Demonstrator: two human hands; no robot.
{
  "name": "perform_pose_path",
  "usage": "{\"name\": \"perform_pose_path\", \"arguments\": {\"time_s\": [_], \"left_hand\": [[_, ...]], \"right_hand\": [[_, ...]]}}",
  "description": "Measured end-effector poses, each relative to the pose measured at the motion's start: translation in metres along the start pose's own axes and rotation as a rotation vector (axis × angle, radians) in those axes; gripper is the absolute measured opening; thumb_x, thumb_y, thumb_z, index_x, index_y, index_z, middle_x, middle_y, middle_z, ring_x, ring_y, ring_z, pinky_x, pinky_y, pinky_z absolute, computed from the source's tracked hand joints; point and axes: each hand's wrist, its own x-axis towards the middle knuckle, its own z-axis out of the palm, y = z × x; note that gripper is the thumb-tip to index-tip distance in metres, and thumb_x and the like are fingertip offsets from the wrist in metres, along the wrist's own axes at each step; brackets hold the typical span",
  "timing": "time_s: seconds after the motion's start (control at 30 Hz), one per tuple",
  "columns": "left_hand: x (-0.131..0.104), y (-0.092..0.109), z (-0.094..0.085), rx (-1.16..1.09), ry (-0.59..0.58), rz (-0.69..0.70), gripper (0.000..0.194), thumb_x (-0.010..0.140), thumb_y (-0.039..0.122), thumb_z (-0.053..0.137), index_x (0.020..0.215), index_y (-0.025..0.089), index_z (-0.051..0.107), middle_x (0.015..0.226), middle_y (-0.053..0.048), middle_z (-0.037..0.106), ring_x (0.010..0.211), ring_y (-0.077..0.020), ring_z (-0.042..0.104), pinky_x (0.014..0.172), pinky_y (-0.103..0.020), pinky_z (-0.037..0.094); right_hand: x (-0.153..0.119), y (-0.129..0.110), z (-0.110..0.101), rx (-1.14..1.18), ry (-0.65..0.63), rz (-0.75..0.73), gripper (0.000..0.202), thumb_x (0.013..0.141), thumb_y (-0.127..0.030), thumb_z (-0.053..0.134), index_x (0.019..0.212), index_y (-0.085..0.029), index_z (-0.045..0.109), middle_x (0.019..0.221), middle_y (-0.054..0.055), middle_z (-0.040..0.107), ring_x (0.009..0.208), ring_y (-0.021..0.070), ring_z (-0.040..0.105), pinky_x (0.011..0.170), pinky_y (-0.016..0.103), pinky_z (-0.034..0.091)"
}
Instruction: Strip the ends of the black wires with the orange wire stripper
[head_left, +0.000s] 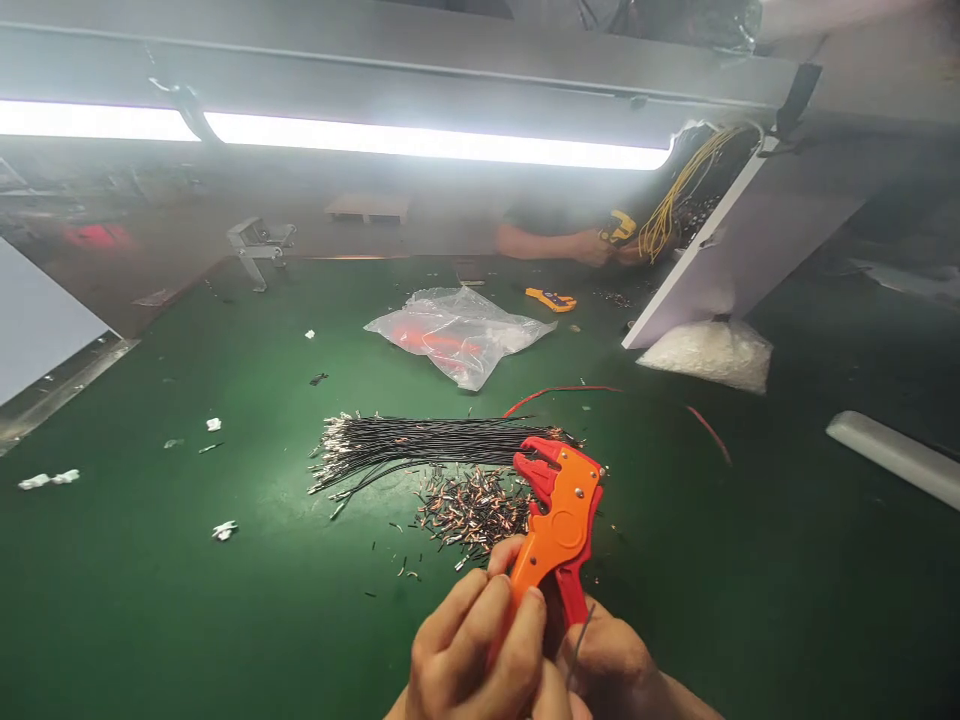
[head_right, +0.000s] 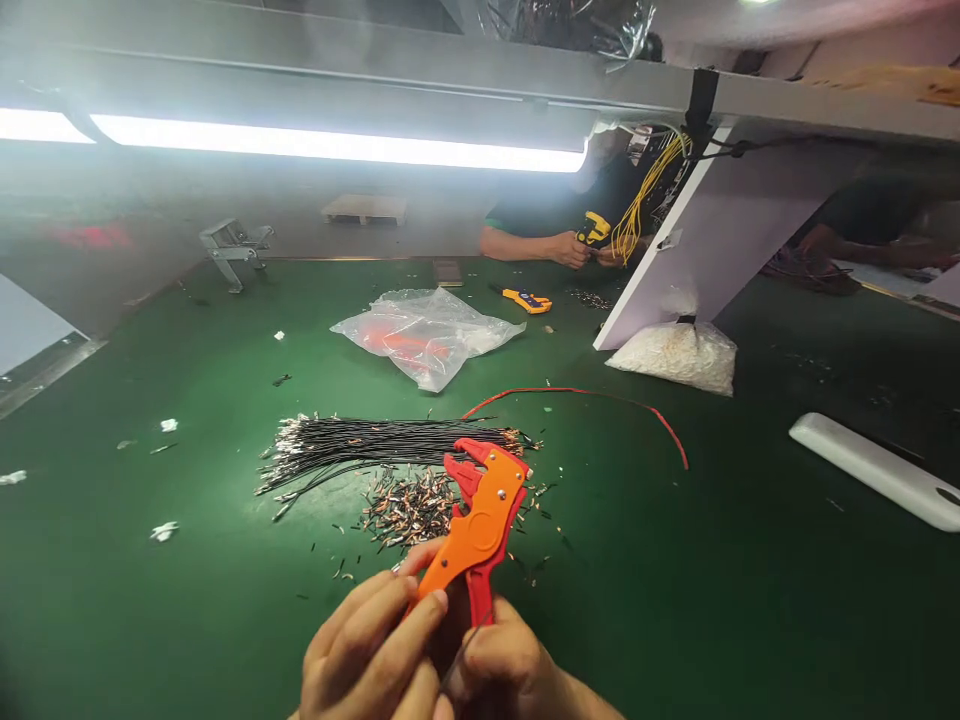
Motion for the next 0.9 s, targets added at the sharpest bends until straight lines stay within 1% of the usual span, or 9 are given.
{"name": "perform_pose_path", "arguments": {"time_s": [0.1,0.2,0.43,0.5,0.67,0.73,0.8,0.83,0.9], "left_hand": [[-0.003,-0.007,-0.004,-0.032,-0.053,0.021,0.032,0.100,0.019,0.048,0.069,0.019,0.057,0.068,-0.005,0.075,0.064,-0.0145,0.068,0.062,-0.025,0.058],[-0.007,-0.010,-0.006,-0.016,-0.094,-0.047,0.020,0.098,0.016,0.050,0.079,0.017,0.058,0.073,-0.011,0.076,0.060,-0.0153,0.069,0.052,-0.024,0.053],[-0.012,-0.001,0.002,-0.125,-0.150,-0.226,0.014,0.096,0.011,0.048,0.087,0.015,0.057,0.061,-0.003,0.066,0.054,-0.0106,0.064,0.052,-0.019,0.048],[-0.013,-0.002,0.004,-0.089,-0.144,-0.231,0.010,0.093,0.009,0.052,0.086,0.015,0.056,0.057,0.000,0.061,0.050,-0.0102,0.058,0.049,-0.019,0.045],[-0.012,-0.012,-0.003,-0.088,-0.068,-0.277,0.015,0.096,0.011,0.048,0.084,0.018,0.053,0.058,0.001,0.058,0.047,-0.0095,0.046,0.045,-0.022,0.038],[-0.010,-0.016,-0.009,-0.176,-0.053,-0.365,0.019,0.099,0.014,0.043,0.083,0.019,0.052,0.062,0.001,0.058,0.049,-0.0089,0.048,0.046,-0.021,0.040],[-0.005,-0.017,-0.014,-0.278,0.014,-0.504,0.017,0.099,0.013,0.045,0.085,0.019,0.054,0.065,0.001,0.057,0.054,-0.0097,0.051,0.050,-0.023,0.044],[-0.003,-0.017,-0.016,-0.288,0.105,-0.563,0.018,0.098,0.014,0.047,0.083,0.019,0.055,0.064,0.002,0.054,0.055,-0.0102,0.051,0.050,-0.024,0.043],[0.001,-0.015,-0.018,-0.357,0.081,-0.648,0.023,0.098,0.016,0.048,0.077,0.018,0.058,0.062,0.002,0.054,0.056,-0.0114,0.052,0.052,-0.027,0.042]], "right_hand": [[-0.002,0.006,-0.010,-0.048,0.012,-0.026,0.032,0.094,-0.045,0.063,0.108,-0.016,0.065,0.095,0.005,0.069,0.074,0.0183,0.066,0.066,0.034,0.056],[-0.006,0.006,-0.018,-0.100,-0.004,-0.026,0.026,0.099,-0.038,0.060,0.111,-0.016,0.064,0.103,0.004,0.070,0.079,0.0180,0.068,0.070,0.035,0.059],[-0.012,-0.003,-0.022,-0.136,0.054,-0.054,0.011,0.080,-0.021,0.071,0.087,-0.013,0.072,0.076,0.005,0.069,0.078,0.0213,0.065,0.071,0.032,0.053],[-0.010,-0.002,-0.021,-0.131,0.081,-0.050,0.019,0.074,-0.019,0.068,0.092,-0.013,0.073,0.076,0.005,0.069,0.072,0.0204,0.064,0.066,0.031,0.051],[-0.005,0.002,-0.015,0.067,0.051,0.008,0.076,0.058,-0.012,0.053,0.133,-0.014,0.056,0.059,-0.003,0.063,0.041,0.0112,0.046,0.045,0.022,0.038],[-0.006,-0.003,-0.012,0.050,0.080,-0.033,0.081,0.053,-0.009,0.051,0.133,-0.016,0.058,0.074,0.002,0.071,0.054,0.0148,0.058,0.052,0.025,0.045],[-0.007,-0.009,-0.010,-0.034,0.130,-0.139,0.074,0.050,-0.006,0.050,0.122,-0.018,0.067,0.105,0.009,0.073,0.093,0.0237,0.068,0.081,0.035,0.053],[-0.007,-0.010,-0.009,-0.068,0.130,-0.186,0.070,0.049,-0.006,0.050,0.115,-0.018,0.070,0.116,0.010,0.071,0.109,0.0273,0.064,0.096,0.040,0.048],[-0.005,-0.010,-0.010,-0.072,0.053,-0.199,0.063,0.050,-0.006,0.052,0.109,-0.019,0.072,0.117,0.010,0.072,0.115,0.0301,0.062,0.105,0.045,0.041]]}}
